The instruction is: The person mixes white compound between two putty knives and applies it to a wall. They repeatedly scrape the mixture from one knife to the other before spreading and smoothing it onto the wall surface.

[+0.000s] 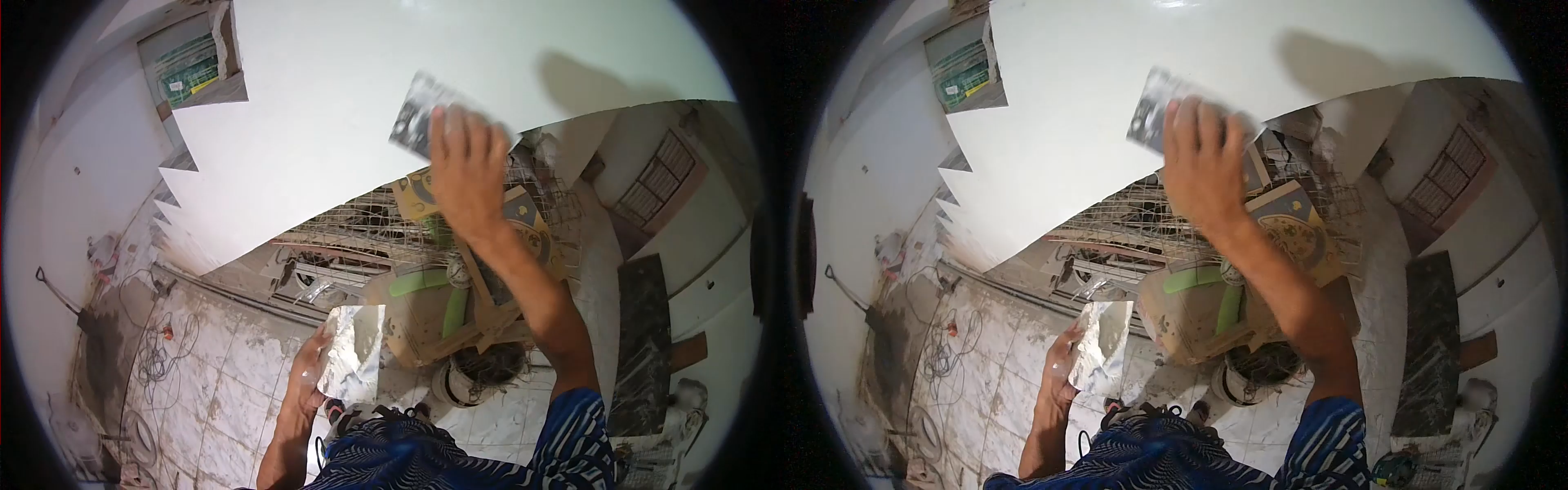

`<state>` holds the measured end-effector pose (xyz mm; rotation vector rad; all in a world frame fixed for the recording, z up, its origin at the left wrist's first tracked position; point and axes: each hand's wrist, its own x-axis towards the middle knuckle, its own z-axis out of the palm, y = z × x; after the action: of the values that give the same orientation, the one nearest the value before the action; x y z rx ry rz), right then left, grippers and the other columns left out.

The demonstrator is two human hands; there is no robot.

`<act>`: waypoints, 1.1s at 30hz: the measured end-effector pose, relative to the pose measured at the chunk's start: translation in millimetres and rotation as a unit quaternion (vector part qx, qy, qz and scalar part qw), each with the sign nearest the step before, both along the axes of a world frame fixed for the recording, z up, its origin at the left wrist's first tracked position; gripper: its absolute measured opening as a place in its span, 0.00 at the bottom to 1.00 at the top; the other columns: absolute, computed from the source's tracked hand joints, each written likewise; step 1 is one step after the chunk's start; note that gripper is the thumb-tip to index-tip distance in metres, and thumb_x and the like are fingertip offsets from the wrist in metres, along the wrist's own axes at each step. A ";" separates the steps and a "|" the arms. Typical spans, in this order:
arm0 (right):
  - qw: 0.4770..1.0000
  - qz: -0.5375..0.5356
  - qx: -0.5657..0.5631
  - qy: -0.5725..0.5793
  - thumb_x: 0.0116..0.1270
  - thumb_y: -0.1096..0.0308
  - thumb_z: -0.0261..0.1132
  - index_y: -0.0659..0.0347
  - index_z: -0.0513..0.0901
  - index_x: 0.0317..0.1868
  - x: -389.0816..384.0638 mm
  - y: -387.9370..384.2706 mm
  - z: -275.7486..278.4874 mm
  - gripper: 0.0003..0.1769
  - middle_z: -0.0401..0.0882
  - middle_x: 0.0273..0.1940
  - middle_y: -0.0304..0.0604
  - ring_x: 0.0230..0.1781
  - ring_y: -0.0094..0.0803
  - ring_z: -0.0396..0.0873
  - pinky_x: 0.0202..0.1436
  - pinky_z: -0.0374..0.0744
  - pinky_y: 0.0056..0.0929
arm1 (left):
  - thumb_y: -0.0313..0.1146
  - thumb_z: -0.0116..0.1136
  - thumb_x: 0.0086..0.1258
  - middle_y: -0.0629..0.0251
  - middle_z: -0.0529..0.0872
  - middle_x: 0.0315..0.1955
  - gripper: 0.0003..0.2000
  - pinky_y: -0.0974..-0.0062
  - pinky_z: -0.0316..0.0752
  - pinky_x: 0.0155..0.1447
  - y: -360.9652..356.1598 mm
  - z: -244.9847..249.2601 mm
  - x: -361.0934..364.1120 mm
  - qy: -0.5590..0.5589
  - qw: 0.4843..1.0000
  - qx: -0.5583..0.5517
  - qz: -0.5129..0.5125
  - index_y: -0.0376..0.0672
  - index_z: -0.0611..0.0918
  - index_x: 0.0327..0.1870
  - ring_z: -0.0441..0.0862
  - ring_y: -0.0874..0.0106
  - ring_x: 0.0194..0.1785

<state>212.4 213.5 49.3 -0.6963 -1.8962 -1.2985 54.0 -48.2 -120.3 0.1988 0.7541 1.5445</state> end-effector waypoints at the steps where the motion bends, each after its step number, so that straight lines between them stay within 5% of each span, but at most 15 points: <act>1: 0.999 0.006 -0.019 -0.026 0.67 0.66 0.59 0.74 0.77 0.63 -3.3 -4.3 -14.3 0.27 0.74 0.59 0.58 0.59 0.51 0.70 0.61 0.70 0.56 | 0.30 0.44 0.74 0.52 0.80 0.60 0.25 0.67 0.82 0.63 -1.3 -1.6 -1.5 0.006 1.000 0.001 -0.001 0.34 0.66 0.72 0.84 0.63 0.59; 11: 0.972 0.099 -0.153 -0.148 0.68 0.68 0.58 0.73 0.75 0.64 -3.9 -35.6 -77.4 0.27 0.71 0.62 0.60 0.64 0.51 0.68 0.65 0.70 0.55 | 0.31 0.45 0.75 0.53 0.81 0.59 0.24 0.68 0.82 0.62 -11.4 -3.8 -7.3 0.003 1.000 -0.008 0.023 0.34 0.68 0.71 0.85 0.64 0.57; 18: 0.982 0.117 -0.077 -0.126 0.69 0.67 0.58 0.71 0.74 0.66 -7.0 -17.4 -30.1 0.27 0.70 0.64 0.57 0.64 0.49 0.67 0.66 0.68 0.53 | 0.30 0.45 0.74 0.52 0.81 0.59 0.24 0.67 0.82 0.61 -8.1 -2.2 -5.5 0.004 1.000 -0.017 0.009 0.33 0.67 0.71 0.85 0.63 0.57; 22: 0.975 0.054 0.048 -0.211 0.69 0.65 0.57 0.67 0.77 0.67 13.4 26.7 -50.0 0.27 0.73 0.62 0.54 0.64 0.46 0.66 0.67 0.66 0.49 | 0.31 0.45 0.74 0.52 0.81 0.60 0.25 0.67 0.82 0.62 -10.0 -7.4 -6.4 0.010 0.999 -0.025 0.017 0.33 0.67 0.72 0.84 0.63 0.58; 25: 0.969 0.087 0.014 -0.232 0.70 0.65 0.57 0.66 0.78 0.66 27.2 29.2 -79.9 0.26 0.72 0.62 0.53 0.65 0.45 0.66 0.68 0.67 0.49 | 0.32 0.45 0.74 0.52 0.80 0.60 0.25 0.67 0.81 0.62 -14.0 5.3 -3.3 0.000 1.000 -0.007 0.020 0.33 0.66 0.72 0.84 0.63 0.59; 31: 0.982 0.141 -0.057 -0.109 0.70 0.65 0.58 0.65 0.74 0.69 22.2 -25.7 -62.4 0.28 0.69 0.64 0.55 0.66 0.46 0.66 0.67 0.67 0.55 | 0.31 0.45 0.74 0.51 0.80 0.61 0.25 0.66 0.82 0.63 -18.1 3.0 -6.5 0.004 0.999 -0.013 0.031 0.33 0.67 0.72 0.84 0.63 0.59; 33: 0.997 0.045 -0.063 -0.017 0.72 0.67 0.59 0.67 0.69 0.71 26.0 -30.8 -18.6 0.29 0.68 0.64 0.56 0.64 0.52 0.67 0.64 0.69 0.57 | 0.31 0.44 0.75 0.51 0.80 0.61 0.25 0.66 0.83 0.62 -18.1 4.3 -7.2 0.000 1.000 -0.013 0.025 0.33 0.66 0.72 0.85 0.63 0.58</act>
<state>238.4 182.6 30.8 -0.6488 -2.0275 -1.1493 46.7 -66.4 -115.9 0.1621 0.7851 1.5803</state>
